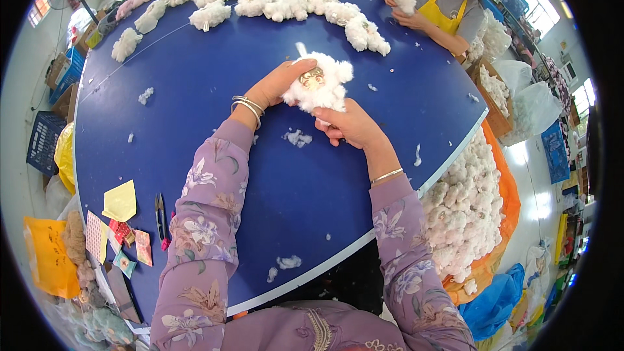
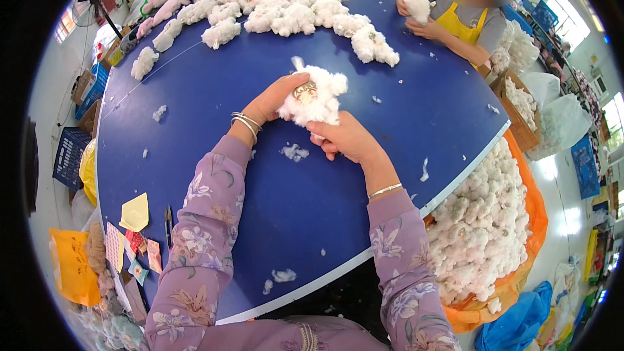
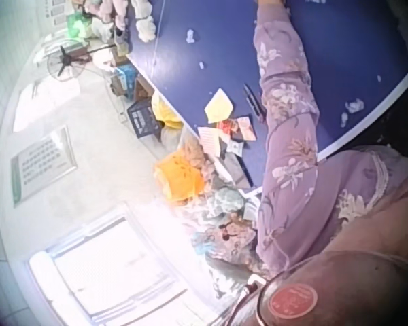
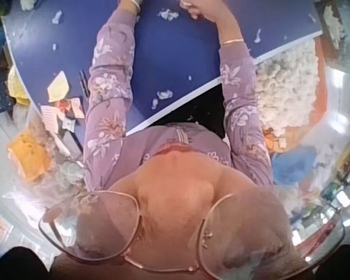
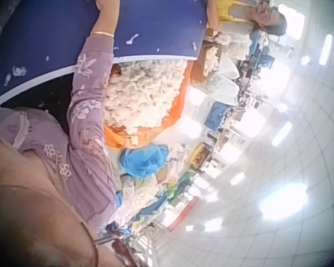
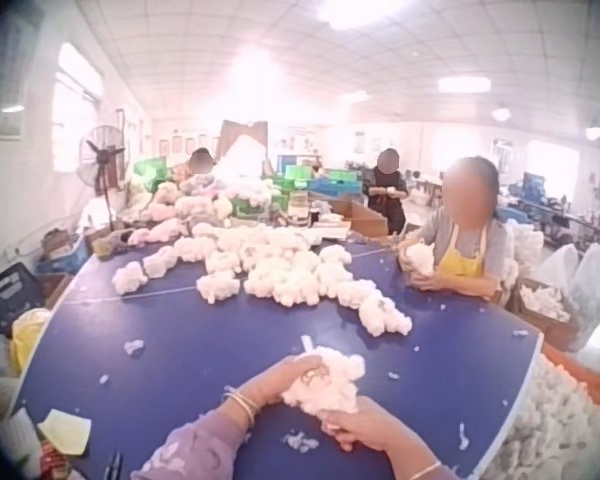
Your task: The person repeatedly picks up small white plush toys and stuffs them with white fiberfill by hand. They then place the stuffed toys on a blue table. The process is repeated continuously throughout the clip.
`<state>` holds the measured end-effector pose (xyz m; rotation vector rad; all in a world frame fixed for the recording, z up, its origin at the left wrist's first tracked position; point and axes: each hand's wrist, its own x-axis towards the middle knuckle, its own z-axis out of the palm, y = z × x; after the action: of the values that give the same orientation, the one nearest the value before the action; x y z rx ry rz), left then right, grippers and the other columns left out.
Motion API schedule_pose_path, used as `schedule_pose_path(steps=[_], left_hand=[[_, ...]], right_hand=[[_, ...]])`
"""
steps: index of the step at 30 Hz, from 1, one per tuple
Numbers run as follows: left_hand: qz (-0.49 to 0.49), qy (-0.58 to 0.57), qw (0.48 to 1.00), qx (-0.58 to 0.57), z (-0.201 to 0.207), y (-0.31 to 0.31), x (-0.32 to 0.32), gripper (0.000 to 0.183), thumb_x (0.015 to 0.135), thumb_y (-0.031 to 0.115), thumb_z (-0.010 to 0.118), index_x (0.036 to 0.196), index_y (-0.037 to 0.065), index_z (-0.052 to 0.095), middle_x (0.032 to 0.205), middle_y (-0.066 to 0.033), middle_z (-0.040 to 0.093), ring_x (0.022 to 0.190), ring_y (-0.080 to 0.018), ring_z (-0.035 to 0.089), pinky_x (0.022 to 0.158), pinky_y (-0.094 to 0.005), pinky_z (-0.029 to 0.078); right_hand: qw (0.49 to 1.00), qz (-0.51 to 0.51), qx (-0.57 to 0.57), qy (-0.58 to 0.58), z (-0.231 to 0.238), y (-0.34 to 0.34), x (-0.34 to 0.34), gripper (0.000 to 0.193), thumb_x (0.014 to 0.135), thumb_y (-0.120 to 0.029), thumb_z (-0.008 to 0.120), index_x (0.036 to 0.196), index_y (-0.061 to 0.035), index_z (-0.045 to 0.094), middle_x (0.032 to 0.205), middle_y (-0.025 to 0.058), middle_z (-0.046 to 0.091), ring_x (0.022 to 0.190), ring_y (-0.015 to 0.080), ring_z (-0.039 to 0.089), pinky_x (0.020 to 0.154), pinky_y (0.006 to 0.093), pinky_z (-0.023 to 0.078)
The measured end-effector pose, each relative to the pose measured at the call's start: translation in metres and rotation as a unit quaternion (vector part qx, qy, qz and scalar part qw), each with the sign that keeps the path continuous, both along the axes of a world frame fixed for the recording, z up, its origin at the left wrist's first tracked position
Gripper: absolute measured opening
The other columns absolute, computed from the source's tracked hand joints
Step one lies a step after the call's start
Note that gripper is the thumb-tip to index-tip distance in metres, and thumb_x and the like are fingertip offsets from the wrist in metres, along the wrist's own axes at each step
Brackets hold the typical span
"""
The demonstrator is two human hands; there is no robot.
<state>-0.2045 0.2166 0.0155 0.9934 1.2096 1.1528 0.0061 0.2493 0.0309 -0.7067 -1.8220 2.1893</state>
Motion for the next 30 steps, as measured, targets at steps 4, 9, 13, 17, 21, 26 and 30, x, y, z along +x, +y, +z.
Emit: schedule_pose_path(steps=[4,9,13,17,21,26,30], left_hand=[[0.003,-0.116,0.991,0.071,-0.006,0.001,-0.001,0.067,0.097,0.062,0.034,0.120,0.002,0.055,0.077,-0.0069,0.066,0.051,-0.0113,0.056,0.041,-0.0227,0.040],[0.036,-0.122,0.989,0.079,-0.005,0.003,-0.004,0.074,0.099,0.063,0.026,0.124,-0.002,0.049,0.077,-0.0101,0.065,0.054,-0.0131,0.057,0.050,-0.0229,0.044],[0.057,-0.088,0.990,0.096,-0.014,0.009,-0.004,0.064,0.101,0.056,0.032,0.118,-0.002,0.055,0.081,-0.0097,0.066,0.062,-0.0137,0.061,0.055,-0.0233,0.046],[0.107,-0.002,0.990,0.089,-0.013,0.001,0.019,0.055,0.103,0.045,0.035,0.106,-0.002,0.063,0.088,-0.0093,0.068,0.075,-0.0157,0.065,0.072,-0.0270,0.051],[0.057,0.006,0.981,0.187,-0.017,-0.035,0.052,0.053,0.103,0.044,0.039,0.100,-0.002,0.064,0.085,-0.0092,0.067,0.077,-0.0155,0.063,0.075,-0.0277,0.050],[-0.089,-0.013,0.982,0.168,-0.010,-0.106,0.101,0.046,0.104,0.037,0.038,0.105,-0.001,0.064,0.090,-0.0104,0.067,0.082,-0.0158,0.064,0.081,-0.0295,0.051],[-0.126,-0.025,0.986,0.108,0.004,-0.142,0.126,0.038,0.103,0.032,0.045,0.109,-0.002,0.062,0.096,-0.0095,0.067,0.090,-0.0148,0.063,0.085,-0.0301,0.050]], right_hand=[[0.986,-0.082,0.061,0.131,-0.003,0.005,0.005,0.014,0.089,-0.016,0.063,0.088,-0.0020,0.060,0.071,0.0034,0.056,0.046,0.0086,0.044,0.046,0.0273,0.043],[0.933,-0.229,0.047,0.275,0.021,0.009,0.021,0.036,0.088,-0.007,0.061,0.122,-0.0009,0.050,0.100,0.0092,0.065,0.068,0.0116,0.059,0.058,0.0253,0.048],[0.932,-0.211,0.295,0.026,-0.030,0.026,-0.001,0.016,0.090,-0.011,0.063,0.102,0.0005,0.062,0.083,0.0049,0.066,0.070,0.0071,0.059,0.061,0.0225,0.046],[0.911,-0.264,0.313,0.046,-0.039,0.033,-0.003,0.013,0.092,-0.012,0.060,0.087,0.0005,0.063,0.070,0.0012,0.063,0.064,0.0058,0.057,0.058,0.0223,0.044],[0.901,-0.294,0.314,0.061,-0.046,0.039,-0.001,0.013,0.093,-0.011,0.059,0.088,0.0000,0.064,0.069,0.0003,0.060,0.057,0.0042,0.051,0.052,0.0202,0.039],[0.896,-0.284,0.335,0.065,-0.046,0.041,-0.004,0.015,0.092,-0.012,0.059,0.086,0.0002,0.064,0.067,0.0005,0.062,0.058,0.0046,0.054,0.052,0.0224,0.041],[0.915,-0.273,0.284,0.084,-0.045,0.036,-0.002,0.013,0.094,-0.012,0.058,0.088,-0.0015,0.064,0.067,-0.0001,0.061,0.054,0.0036,0.049,0.049,0.0204,0.038]])
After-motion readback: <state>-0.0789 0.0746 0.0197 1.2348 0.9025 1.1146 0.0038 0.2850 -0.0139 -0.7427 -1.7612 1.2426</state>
